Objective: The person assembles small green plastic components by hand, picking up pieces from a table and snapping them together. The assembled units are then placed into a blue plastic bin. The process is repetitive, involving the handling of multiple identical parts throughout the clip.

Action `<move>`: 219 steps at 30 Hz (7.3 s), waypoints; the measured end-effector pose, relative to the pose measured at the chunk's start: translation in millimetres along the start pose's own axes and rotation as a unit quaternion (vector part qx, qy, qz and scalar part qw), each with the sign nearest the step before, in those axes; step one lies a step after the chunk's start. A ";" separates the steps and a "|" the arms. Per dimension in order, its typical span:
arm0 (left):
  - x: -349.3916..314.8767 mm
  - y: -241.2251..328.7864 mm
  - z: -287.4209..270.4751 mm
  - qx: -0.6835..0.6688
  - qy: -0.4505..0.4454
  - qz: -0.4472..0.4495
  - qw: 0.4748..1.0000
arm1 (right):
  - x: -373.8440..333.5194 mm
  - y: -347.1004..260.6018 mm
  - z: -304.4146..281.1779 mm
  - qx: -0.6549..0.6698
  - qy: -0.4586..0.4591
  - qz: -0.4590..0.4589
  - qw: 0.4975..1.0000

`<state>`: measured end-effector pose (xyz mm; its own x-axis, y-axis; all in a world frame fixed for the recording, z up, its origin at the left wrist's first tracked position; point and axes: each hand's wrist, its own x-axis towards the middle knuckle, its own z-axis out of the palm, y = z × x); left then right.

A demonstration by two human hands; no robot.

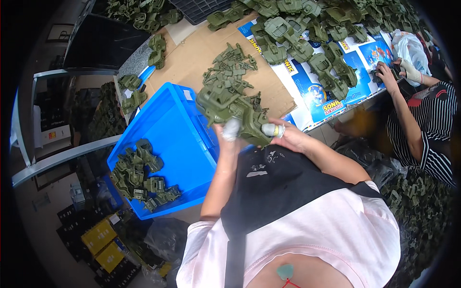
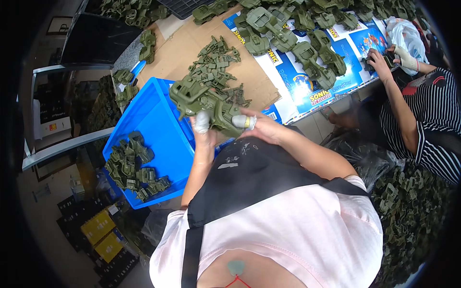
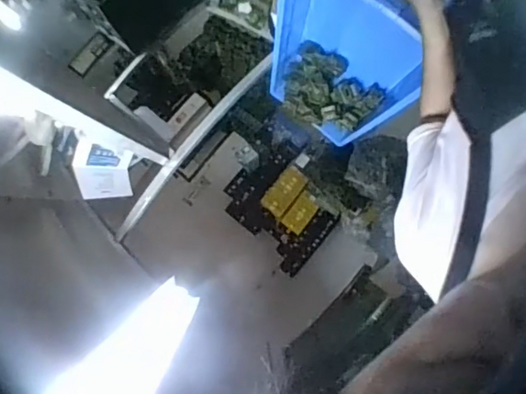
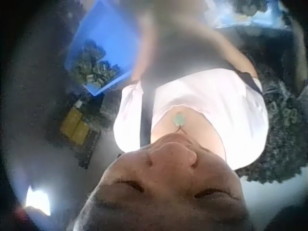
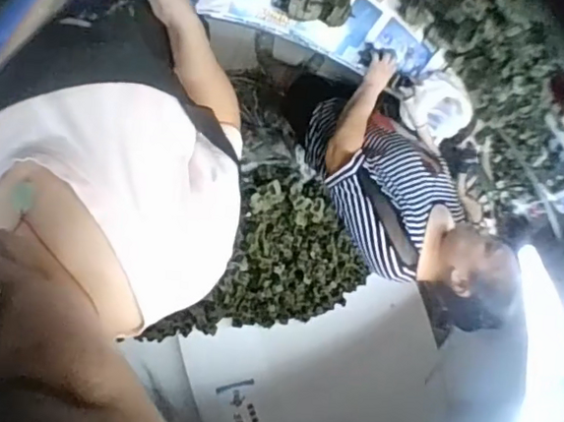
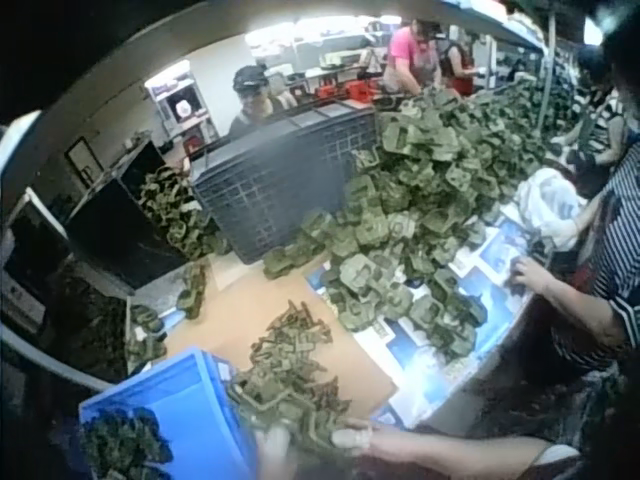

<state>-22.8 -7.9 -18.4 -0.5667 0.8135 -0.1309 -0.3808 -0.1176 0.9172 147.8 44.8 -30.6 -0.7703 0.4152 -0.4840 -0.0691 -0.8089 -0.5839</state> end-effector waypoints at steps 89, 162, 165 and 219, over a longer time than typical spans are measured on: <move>-23.2 29.8 21.8 0.130 -0.153 -0.021 0.979 | -23.2 -91.3 32.4 -0.420 0.042 -0.350 0.836; 8.6 39.1 64.1 -0.162 -0.170 -0.141 0.962 | -9.7 -84.5 78.2 -0.642 0.063 -0.481 0.594; 18.7 54.4 49.5 0.216 -0.031 0.230 0.948 | -13.1 -87.4 75.8 -0.660 0.058 -0.454 0.596; -41.9 187.9 -174.4 0.503 0.151 0.267 0.808 | -8.2 -100.4 69.7 -0.580 0.023 -0.263 0.770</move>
<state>-198.0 -163.4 93.8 -0.6646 0.6058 0.4375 0.6767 0.2397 0.6962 116.9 93.6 77.4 -0.8038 0.5948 0.0123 0.2695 0.3826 -0.8837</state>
